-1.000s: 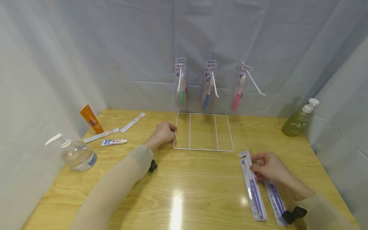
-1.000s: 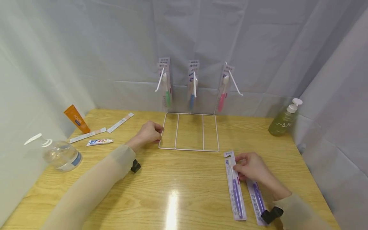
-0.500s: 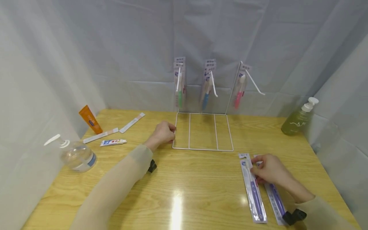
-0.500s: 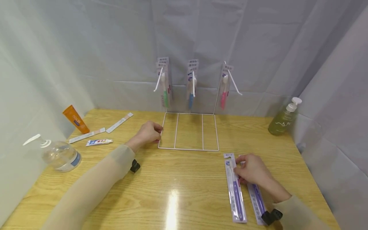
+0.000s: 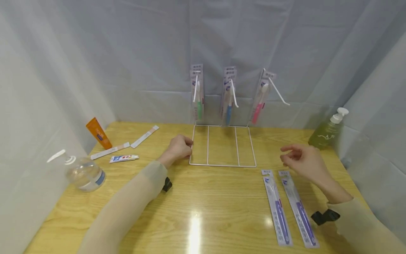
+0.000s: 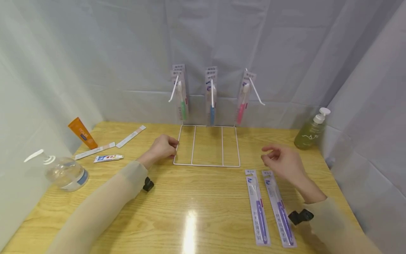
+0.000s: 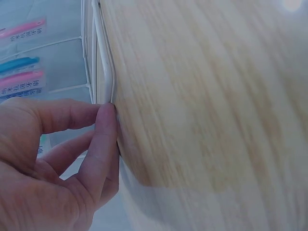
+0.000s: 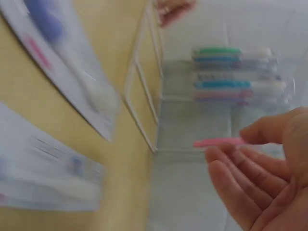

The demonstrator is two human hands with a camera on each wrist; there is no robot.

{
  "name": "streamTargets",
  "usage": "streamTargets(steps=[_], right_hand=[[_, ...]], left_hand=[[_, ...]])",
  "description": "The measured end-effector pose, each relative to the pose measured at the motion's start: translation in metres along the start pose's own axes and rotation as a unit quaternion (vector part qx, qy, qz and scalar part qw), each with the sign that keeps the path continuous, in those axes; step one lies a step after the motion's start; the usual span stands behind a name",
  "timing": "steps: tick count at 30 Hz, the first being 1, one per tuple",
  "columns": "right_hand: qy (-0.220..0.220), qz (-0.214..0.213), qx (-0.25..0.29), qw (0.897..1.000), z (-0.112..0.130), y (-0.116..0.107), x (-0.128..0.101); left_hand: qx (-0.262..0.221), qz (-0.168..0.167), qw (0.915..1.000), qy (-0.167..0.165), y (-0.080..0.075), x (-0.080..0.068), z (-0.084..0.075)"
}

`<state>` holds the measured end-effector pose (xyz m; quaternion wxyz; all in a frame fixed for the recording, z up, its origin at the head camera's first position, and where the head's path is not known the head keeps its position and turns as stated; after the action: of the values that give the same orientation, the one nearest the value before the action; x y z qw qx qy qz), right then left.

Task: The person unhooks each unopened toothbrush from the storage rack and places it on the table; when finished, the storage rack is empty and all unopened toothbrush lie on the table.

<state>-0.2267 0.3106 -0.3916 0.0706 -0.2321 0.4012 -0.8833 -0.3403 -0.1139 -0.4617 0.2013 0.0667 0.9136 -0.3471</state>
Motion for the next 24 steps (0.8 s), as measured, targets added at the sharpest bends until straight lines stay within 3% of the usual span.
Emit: streamTargets(steps=[3,7,17,24], right_hand=[[-0.005,-0.052,0.036,0.998,-0.006,-0.015,0.025],[0.017,-0.091,0.092,0.992,-0.018,-0.026,0.057],[0.068,-0.125,0.199,0.970,-0.038,-0.023,0.122],[0.058,-0.150,0.271,0.949,-0.044,-0.019,0.150]], left_hand=[[-0.008,0.002,1.0000,0.000,-0.001,0.001,0.002],[-0.021,0.006,0.9998,0.001,-0.001,0.001,0.004],[-0.042,0.007,0.9991,-0.006,-0.002,-0.003,0.004],[-0.044,0.007,0.9990,-0.008,0.000,-0.001,0.002]])
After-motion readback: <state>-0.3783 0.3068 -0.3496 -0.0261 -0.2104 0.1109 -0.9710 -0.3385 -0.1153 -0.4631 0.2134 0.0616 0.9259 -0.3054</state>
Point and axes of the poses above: each hand's wrist, its own x-axis towards the middle knuckle, its own y-axis out of the palm, z = x × y, the point moved 5 cm from there along x, towards the middle knuckle, and after that the axes turned 14 degrees about -y, right-handed, at the moved point
